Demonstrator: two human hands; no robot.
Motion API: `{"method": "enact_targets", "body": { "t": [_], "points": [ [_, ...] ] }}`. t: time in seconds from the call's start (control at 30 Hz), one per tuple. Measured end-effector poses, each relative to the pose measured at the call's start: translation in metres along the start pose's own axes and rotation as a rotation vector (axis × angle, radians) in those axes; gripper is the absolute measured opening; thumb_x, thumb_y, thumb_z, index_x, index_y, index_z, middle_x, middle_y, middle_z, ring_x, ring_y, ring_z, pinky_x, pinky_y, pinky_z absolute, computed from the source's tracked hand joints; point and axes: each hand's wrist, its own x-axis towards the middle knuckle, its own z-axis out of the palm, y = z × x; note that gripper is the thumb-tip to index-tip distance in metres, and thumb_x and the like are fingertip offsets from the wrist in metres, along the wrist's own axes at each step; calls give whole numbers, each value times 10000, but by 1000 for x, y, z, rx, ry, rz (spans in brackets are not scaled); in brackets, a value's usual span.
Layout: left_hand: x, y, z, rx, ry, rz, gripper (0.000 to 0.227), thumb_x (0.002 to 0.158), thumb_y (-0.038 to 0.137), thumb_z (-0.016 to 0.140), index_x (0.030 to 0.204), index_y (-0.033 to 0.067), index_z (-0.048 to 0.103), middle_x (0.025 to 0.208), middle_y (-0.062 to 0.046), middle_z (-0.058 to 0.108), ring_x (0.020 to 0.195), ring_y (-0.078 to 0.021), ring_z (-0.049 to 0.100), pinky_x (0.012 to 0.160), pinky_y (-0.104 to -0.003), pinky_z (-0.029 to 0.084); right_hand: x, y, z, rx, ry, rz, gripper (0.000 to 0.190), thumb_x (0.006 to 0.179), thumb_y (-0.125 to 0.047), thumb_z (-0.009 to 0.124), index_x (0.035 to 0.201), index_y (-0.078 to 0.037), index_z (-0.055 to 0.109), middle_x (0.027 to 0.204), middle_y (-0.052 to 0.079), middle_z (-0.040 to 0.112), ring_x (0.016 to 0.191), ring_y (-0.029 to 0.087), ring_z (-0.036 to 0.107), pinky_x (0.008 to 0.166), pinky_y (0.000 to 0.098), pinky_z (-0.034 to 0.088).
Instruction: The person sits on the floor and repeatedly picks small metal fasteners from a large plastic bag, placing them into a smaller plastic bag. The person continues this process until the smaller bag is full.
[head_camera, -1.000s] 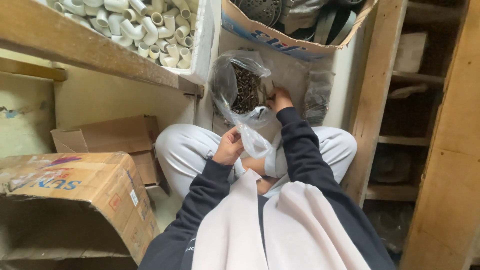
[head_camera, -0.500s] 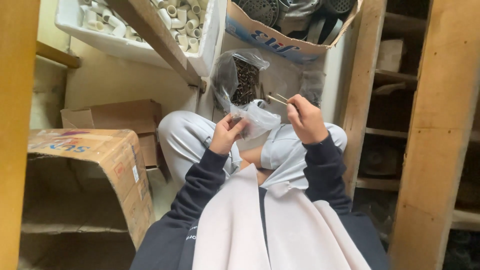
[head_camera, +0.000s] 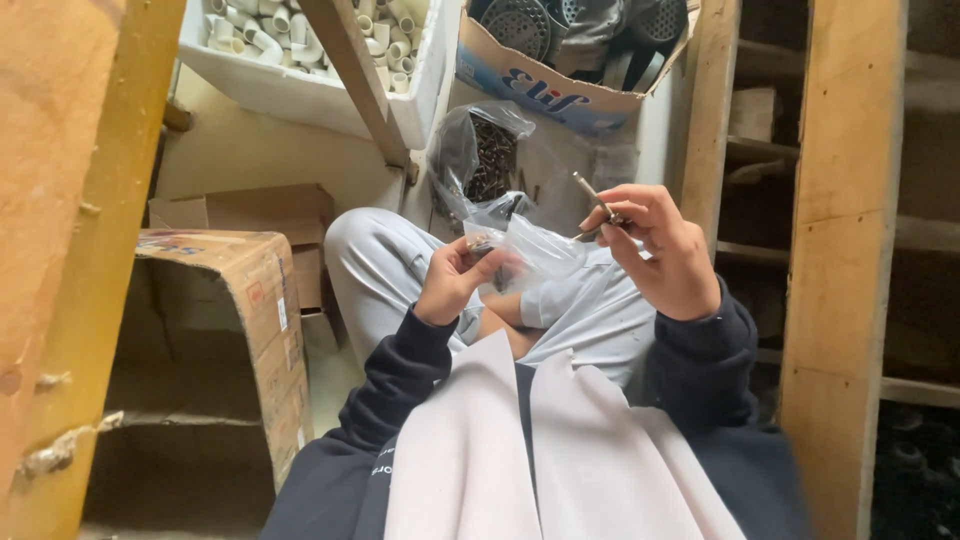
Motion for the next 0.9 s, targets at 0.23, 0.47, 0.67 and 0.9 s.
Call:
{"method": "enact_targets", "body": {
  "t": [0.23, 0.47, 0.67, 0.9],
  "points": [
    [-9, 3, 4, -1, -47, 46, 181, 942, 148, 755, 1036, 6, 694, 893, -157, 780, 865, -169, 750, 770, -295, 628, -12, -6, 4, 237, 153, -21, 155, 1025, 44, 559, 1167, 95, 520, 982, 243, 723, 836, 234, 743, 802, 344, 622],
    [-10, -2, 3, -18, -37, 88, 169, 974, 135, 712, 1051, -4, 656, 921, -181, 774, 885, -196, 759, 780, -291, 627, -14, -28, -6, 88, -109, 215, 211, 964, 59, 641, 1172, 55, 678, 1004, 183, 750, 896, 201, 726, 823, 349, 615],
    [-9, -9, 9, -26, -22, 92, 162, 981, 134, 707, 1058, 11, 636, 935, -140, 761, 900, -167, 741, 796, -288, 618, -6, -34, -19, -135, -250, 251, 262, 951, 16, 664, 1213, 20, 683, 985, 198, 750, 896, 269, 738, 800, 382, 611],
    [-6, -19, -3, -14, -12, 80, 146, 993, 128, 689, 1064, 17, 628, 912, -92, 734, 868, -136, 730, 809, -288, 625, 0, -28, -18, -155, -412, 216, 208, 975, -29, 629, 1160, -14, 724, 1026, 170, 713, 890, 252, 713, 791, 371, 613]
  ]
}}
